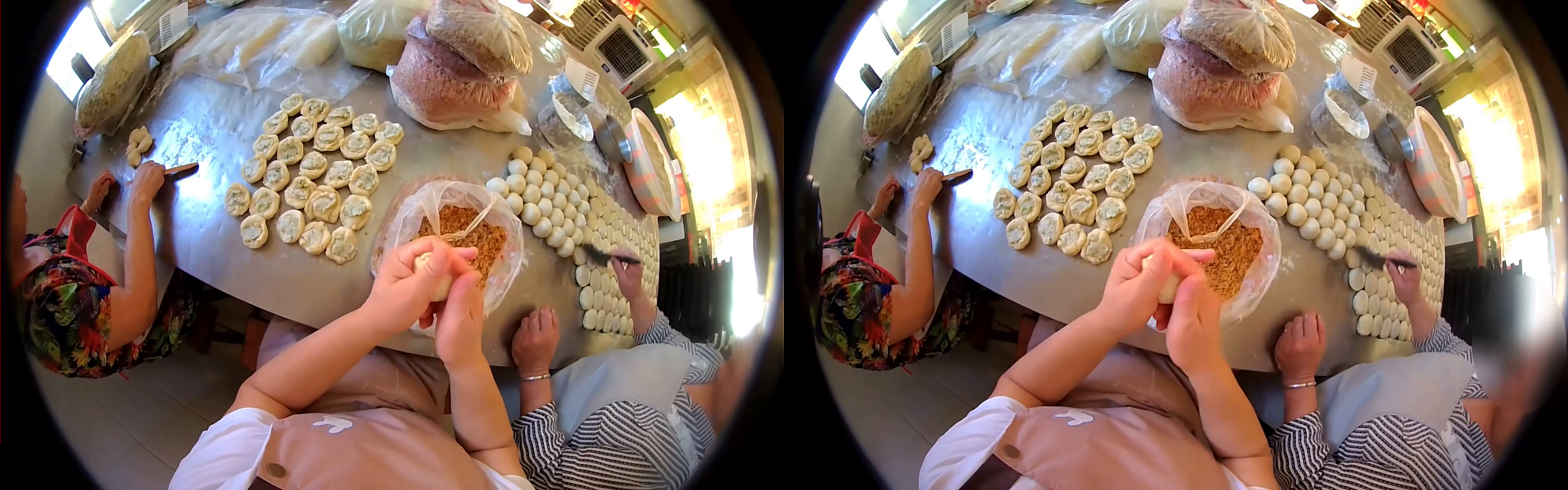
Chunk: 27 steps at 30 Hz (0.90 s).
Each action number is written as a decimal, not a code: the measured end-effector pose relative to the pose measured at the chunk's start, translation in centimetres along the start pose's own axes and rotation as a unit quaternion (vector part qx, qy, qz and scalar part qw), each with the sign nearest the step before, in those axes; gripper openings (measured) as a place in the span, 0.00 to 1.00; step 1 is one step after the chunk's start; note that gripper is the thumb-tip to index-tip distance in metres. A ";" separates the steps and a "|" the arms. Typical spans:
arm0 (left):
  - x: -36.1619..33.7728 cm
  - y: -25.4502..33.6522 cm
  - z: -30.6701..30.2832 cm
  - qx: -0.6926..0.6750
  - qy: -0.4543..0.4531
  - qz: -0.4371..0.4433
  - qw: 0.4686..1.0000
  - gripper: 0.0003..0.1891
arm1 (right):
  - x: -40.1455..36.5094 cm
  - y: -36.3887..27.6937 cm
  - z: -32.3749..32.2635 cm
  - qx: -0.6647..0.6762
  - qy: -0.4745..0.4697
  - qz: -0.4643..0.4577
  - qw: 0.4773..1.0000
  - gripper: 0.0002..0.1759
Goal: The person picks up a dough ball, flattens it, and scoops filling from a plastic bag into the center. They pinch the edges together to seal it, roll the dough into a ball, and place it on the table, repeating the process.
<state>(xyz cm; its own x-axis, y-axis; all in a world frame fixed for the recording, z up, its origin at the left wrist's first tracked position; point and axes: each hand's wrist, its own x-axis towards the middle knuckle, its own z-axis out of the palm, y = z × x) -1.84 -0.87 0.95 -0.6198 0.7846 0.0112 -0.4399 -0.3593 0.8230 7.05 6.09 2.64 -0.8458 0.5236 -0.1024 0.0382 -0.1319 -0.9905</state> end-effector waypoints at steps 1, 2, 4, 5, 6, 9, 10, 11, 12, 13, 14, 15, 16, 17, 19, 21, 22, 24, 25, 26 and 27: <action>0.2 -0.3 -0.2 0.019 0.004 0.013 1.000 0.23 | 0.2 0.5 0.1 -0.036 0.011 -0.060 0.998 0.33; 0.2 -0.4 -0.2 0.005 0.013 0.021 1.000 0.23 | 0.6 1.3 0.1 -0.071 0.023 -0.118 0.990 0.32; 0.3 -0.3 -0.1 -0.049 0.027 0.029 0.998 0.24 | 0.7 1.3 0.9 -0.140 0.063 -0.173 0.973 0.31; 0.1 -0.2 0.2 -0.089 0.031 0.028 0.995 0.24 | 0.5 1.0 0.6 -0.099 0.041 -0.131 0.986 0.30; -0.1 0.1 0.6 -0.128 0.033 0.026 0.991 0.25 | 0.3 0.6 -0.1 -0.057 0.020 -0.088 0.994 0.30; 0.2 0.9 1.9 -0.169 0.048 0.049 0.983 0.22 | 0.1 -0.6 -0.1 -0.018 -0.001 -0.013 1.000 0.33; 0.2 0.3 0.5 -0.085 0.006 0.051 0.995 0.22 | 0.0 -0.3 -0.2 -0.017 -0.015 -0.008 1.000 0.34; 0.2 -0.2 -0.5 -0.002 -0.037 0.055 0.998 0.22 | 0.0 -0.1 -0.1 -0.017 -0.029 -0.003 0.999 0.34; 0.0 0.1 -0.4 -0.035 -0.003 0.008 0.999 0.21 | 0.2 -1.4 0.9 -0.037 -0.008 -0.040 0.998 0.35; 0.0 -0.1 -0.6 -0.030 0.008 0.022 0.999 0.21 | 0.4 -0.7 0.9 -0.084 0.007 -0.097 0.992 0.35; 0.1 -0.4 -0.9 -0.026 0.020 0.036 0.999 0.21 | 0.8 0.4 0.8 -0.132 0.022 -0.152 0.979 0.35; 0.3 -0.4 -0.8 -0.020 0.032 0.051 0.998 0.21 | 0.9 0.9 0.9 -0.153 0.036 -0.174 0.972 0.34; 0.5 -0.3 -0.5 -0.029 0.020 0.095 0.995 0.21 | 0.9 1.3 1.0 -0.174 0.050 -0.196 0.964 0.34; 0.5 0.0 0.0 -0.108 0.064 0.062 0.990 0.21 | 0.7 1.0 0.6 -0.108 0.028 -0.141 0.984 0.32; 0.6 1.4 1.9 -0.181 0.117 0.032 0.976 0.21 | 0.3 0.3 -0.7 0.030 -0.017 -0.028 0.999 0.27; 0.8 1.8 2.7 -0.172 0.135 0.038 0.975 0.21 | 0.5 0.2 -1.0 0.046 -0.044 -0.026 0.998 0.32; 0.7 0.8 1.1 -0.077 0.063 0.068 0.993 0.21 | 0.6 0.3 -0.6 0.029 -0.049 -0.036 0.998 0.33; 0.9 -0.3 0.2 0.006 0.008 0.139 0.990 0.22 | 0.5 -0.1 -0.8 0.006 -0.072 -0.025 0.997 0.32; 1.0 -0.4 0.3 0.024 0.033 0.128 0.991 0.23 | 0.7 -0.1 -0.8 -0.042 -0.062 -0.066 0.995 0.30; 1.0 -0.3 0.5 0.042 0.058 0.115 0.991 0.24 | 1.1 0.0 -0.5 -0.090 -0.052 -0.106 0.989 0.29; 1.1 -0.1 0.6 0.060 0.084 0.103 0.989 0.25 | 1.3 0.1 -0.4 -0.137 -0.042 -0.145 0.979 0.28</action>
<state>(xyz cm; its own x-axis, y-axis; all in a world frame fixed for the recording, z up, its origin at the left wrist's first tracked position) -2.08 0.35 1.20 -0.7916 0.6028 0.0998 -0.2194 -0.4329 0.8743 6.15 7.12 2.38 -0.8821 0.4336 0.1841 -0.0788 0.2495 -0.9652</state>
